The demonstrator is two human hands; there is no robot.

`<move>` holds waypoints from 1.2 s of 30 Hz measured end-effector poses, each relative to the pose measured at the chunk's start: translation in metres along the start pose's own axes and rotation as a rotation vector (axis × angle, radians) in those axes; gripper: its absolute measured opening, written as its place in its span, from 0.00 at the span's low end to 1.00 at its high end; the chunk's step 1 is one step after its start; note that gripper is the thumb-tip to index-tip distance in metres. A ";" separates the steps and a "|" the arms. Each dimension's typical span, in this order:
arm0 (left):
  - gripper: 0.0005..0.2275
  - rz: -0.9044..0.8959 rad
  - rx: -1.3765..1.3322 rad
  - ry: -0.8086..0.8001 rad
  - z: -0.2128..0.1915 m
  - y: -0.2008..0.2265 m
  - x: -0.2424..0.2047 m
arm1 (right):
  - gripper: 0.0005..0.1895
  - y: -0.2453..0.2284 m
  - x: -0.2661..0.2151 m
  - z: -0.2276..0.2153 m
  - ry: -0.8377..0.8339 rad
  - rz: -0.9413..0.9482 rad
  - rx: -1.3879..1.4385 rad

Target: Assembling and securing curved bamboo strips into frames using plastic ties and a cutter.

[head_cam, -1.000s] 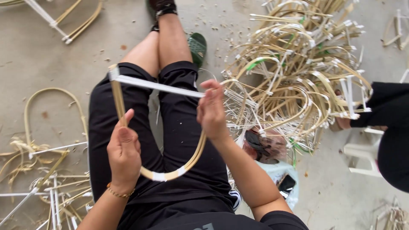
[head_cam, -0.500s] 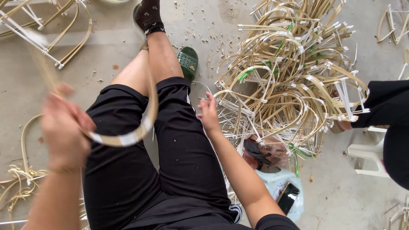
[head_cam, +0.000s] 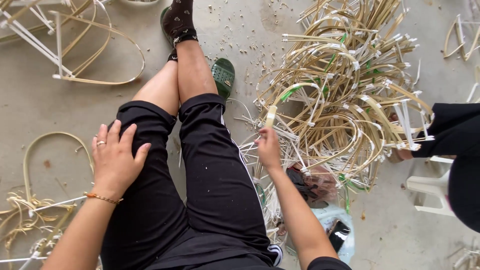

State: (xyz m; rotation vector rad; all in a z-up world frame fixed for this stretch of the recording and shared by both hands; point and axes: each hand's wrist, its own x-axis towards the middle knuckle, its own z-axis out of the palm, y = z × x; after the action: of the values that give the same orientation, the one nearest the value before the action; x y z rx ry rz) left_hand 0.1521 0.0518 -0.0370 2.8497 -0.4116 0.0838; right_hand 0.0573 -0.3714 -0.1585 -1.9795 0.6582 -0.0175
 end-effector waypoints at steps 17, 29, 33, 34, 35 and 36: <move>0.21 -0.230 -1.456 -0.320 -0.082 0.110 -0.034 | 0.23 -0.249 -0.107 -0.083 -0.357 -0.070 1.091; 0.17 -0.504 -1.977 -0.423 -0.076 0.074 -0.044 | 0.47 -0.256 -0.169 -0.060 -0.343 -0.335 0.506; 0.17 -0.466 -2.002 -0.470 -0.077 0.079 -0.045 | 0.51 -0.271 -0.184 -0.052 -0.387 -0.439 0.687; 0.17 -0.467 -2.003 -0.469 -0.079 0.078 -0.046 | 0.51 -0.273 -0.185 -0.051 -0.388 -0.439 0.687; 0.18 -0.468 -2.005 -0.456 -0.080 0.078 -0.046 | 0.50 -0.276 -0.186 -0.050 -0.381 -0.435 0.682; 0.18 -0.468 -2.007 -0.444 -0.081 0.078 -0.045 | 0.49 -0.279 -0.186 -0.050 -0.372 -0.431 0.677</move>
State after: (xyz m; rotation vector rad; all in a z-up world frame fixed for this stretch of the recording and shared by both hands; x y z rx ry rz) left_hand 0.0848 0.0130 0.0565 0.8611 0.1508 -0.6467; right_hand 0.0070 -0.2317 0.1462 -1.3745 -0.0381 -0.1161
